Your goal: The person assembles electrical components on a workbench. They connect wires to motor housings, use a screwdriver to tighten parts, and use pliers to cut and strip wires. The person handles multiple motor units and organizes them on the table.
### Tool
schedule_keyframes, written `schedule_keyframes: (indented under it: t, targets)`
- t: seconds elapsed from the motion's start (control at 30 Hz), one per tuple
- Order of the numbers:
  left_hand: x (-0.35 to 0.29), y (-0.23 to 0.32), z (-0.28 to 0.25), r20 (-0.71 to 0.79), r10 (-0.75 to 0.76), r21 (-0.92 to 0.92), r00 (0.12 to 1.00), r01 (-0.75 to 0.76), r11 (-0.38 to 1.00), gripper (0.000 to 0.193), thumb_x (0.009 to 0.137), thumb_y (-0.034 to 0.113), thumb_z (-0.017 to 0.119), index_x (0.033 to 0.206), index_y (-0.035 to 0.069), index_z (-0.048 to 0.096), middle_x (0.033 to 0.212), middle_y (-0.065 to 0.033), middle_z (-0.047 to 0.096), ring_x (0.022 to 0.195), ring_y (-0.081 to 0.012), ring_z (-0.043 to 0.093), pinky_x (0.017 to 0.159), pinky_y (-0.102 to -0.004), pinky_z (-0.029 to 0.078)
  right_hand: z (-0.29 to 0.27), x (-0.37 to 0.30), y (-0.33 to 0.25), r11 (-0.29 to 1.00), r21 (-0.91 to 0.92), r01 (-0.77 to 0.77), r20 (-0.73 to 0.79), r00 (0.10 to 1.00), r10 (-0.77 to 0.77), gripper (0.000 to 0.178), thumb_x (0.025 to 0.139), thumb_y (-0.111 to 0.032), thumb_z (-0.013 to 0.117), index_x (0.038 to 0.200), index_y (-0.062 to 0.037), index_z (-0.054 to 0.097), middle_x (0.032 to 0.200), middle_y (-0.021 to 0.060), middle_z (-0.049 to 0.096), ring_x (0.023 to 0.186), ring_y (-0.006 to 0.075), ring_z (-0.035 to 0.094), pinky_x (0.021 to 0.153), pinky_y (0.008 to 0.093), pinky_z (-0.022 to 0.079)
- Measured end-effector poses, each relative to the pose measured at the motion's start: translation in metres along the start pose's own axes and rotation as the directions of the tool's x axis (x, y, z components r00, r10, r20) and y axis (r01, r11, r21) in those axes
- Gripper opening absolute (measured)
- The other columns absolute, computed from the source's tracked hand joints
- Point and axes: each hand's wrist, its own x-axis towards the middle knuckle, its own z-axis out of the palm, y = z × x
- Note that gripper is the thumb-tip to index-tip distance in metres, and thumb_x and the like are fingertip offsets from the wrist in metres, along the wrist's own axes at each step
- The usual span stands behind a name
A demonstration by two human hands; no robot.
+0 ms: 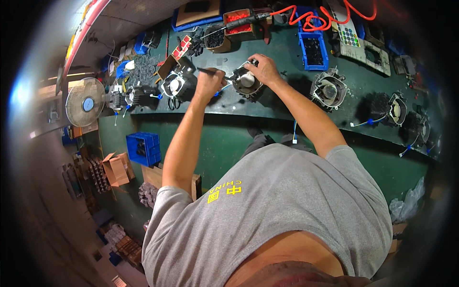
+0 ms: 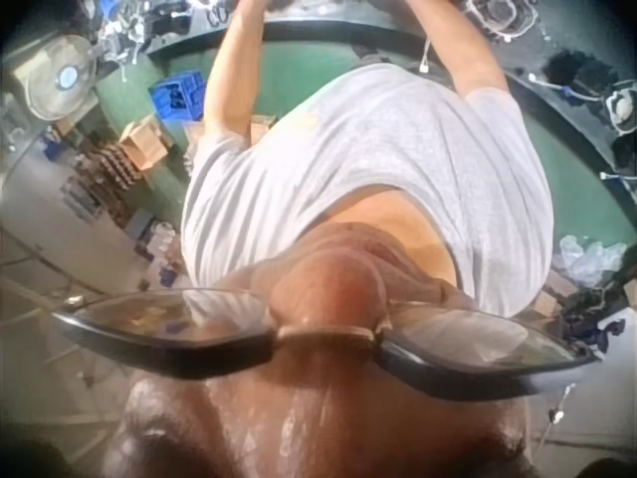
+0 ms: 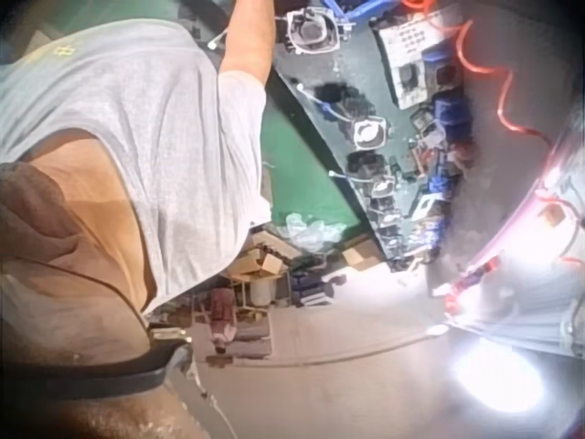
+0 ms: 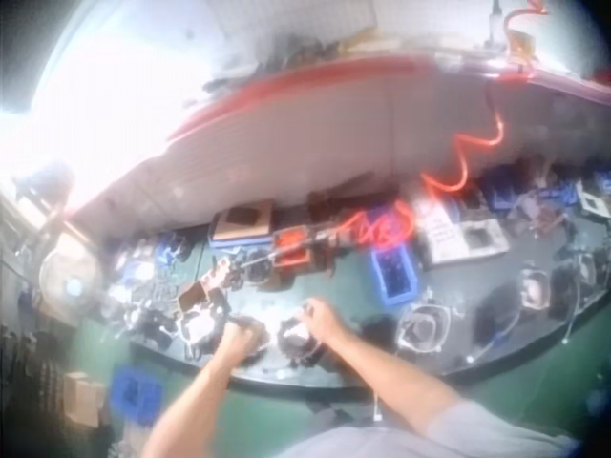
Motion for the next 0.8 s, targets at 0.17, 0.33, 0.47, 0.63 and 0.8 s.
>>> schedule_keyframes:
  t: [0.17, 0.33, 0.47, 0.63, 0.8]
  targets:
    - [0.028, 0.011, -0.003, 0.092, -0.038, 0.045, 0.995, 0.034, 0.998, 0.022, 0.089, 0.014, 0.061, 0.084, -0.005, 0.071, 0.067, -0.0113, 0.069, 0.052, -0.0163, 0.059, 0.048, -0.0314, 0.048, -0.001, -0.003, -0.007, 0.998, -0.038, 0.043, -0.051, 0.998, -0.045, 0.033, 0.084, -0.031, 0.079, 0.102, -0.0045, 0.072, 0.097, 0.0172, 0.071, 0.091, 0.0361, 0.069, 0.080, 0.0427, 0.054]
    - [0.031, 0.005, 0.004, 0.096, -0.030, 0.071, 0.995, 0.023, 0.997, 0.023, 0.088, 0.014, 0.059, 0.083, -0.006, 0.071, 0.067, -0.0112, 0.069, 0.054, -0.0177, 0.062, 0.050, -0.0335, 0.049, 0.001, -0.002, -0.001, 0.999, -0.041, 0.023, -0.042, 0.999, -0.025, 0.034, 0.084, -0.037, 0.077, 0.105, -0.0107, 0.073, 0.102, 0.0141, 0.072, 0.099, 0.0369, 0.068, 0.084, 0.0494, 0.052]
    - [0.023, -0.008, 0.010, 0.013, 0.065, 0.130, 0.998, -0.066, 0.989, 0.026, 0.088, 0.016, 0.058, 0.081, -0.006, 0.070, 0.066, -0.0139, 0.070, 0.061, -0.0223, 0.068, 0.062, -0.0371, 0.053, 0.002, -0.006, -0.007, 0.999, -0.032, 0.020, -0.037, 0.999, -0.021, 0.035, 0.085, -0.038, 0.076, 0.105, -0.0097, 0.072, 0.101, 0.0142, 0.072, 0.099, 0.0373, 0.069, 0.085, 0.0493, 0.052]
    - [0.004, -0.005, 0.017, -0.034, 0.136, 0.187, 0.990, -0.128, 0.974, 0.027, 0.090, 0.016, 0.055, 0.088, -0.006, 0.072, 0.070, -0.0185, 0.072, 0.071, -0.0290, 0.073, 0.072, -0.0408, 0.055, 0.003, -0.005, -0.006, 0.998, -0.048, 0.026, -0.065, 0.997, -0.030, 0.034, 0.085, -0.037, 0.075, 0.104, -0.0083, 0.072, 0.102, 0.0146, 0.073, 0.098, 0.0376, 0.069, 0.085, 0.0494, 0.053]
    - [-0.005, -0.006, 0.031, -0.106, 0.166, 0.208, 0.980, -0.141, 0.968, 0.026, 0.094, 0.018, 0.057, 0.093, -0.004, 0.072, 0.073, -0.0207, 0.072, 0.073, -0.0337, 0.074, 0.073, -0.0417, 0.056, -0.003, -0.005, -0.009, 1.000, -0.027, -0.010, -0.072, 0.997, 0.008, 0.036, 0.084, -0.038, 0.076, 0.104, -0.0085, 0.072, 0.104, 0.0150, 0.073, 0.099, 0.0379, 0.069, 0.087, 0.0496, 0.053]
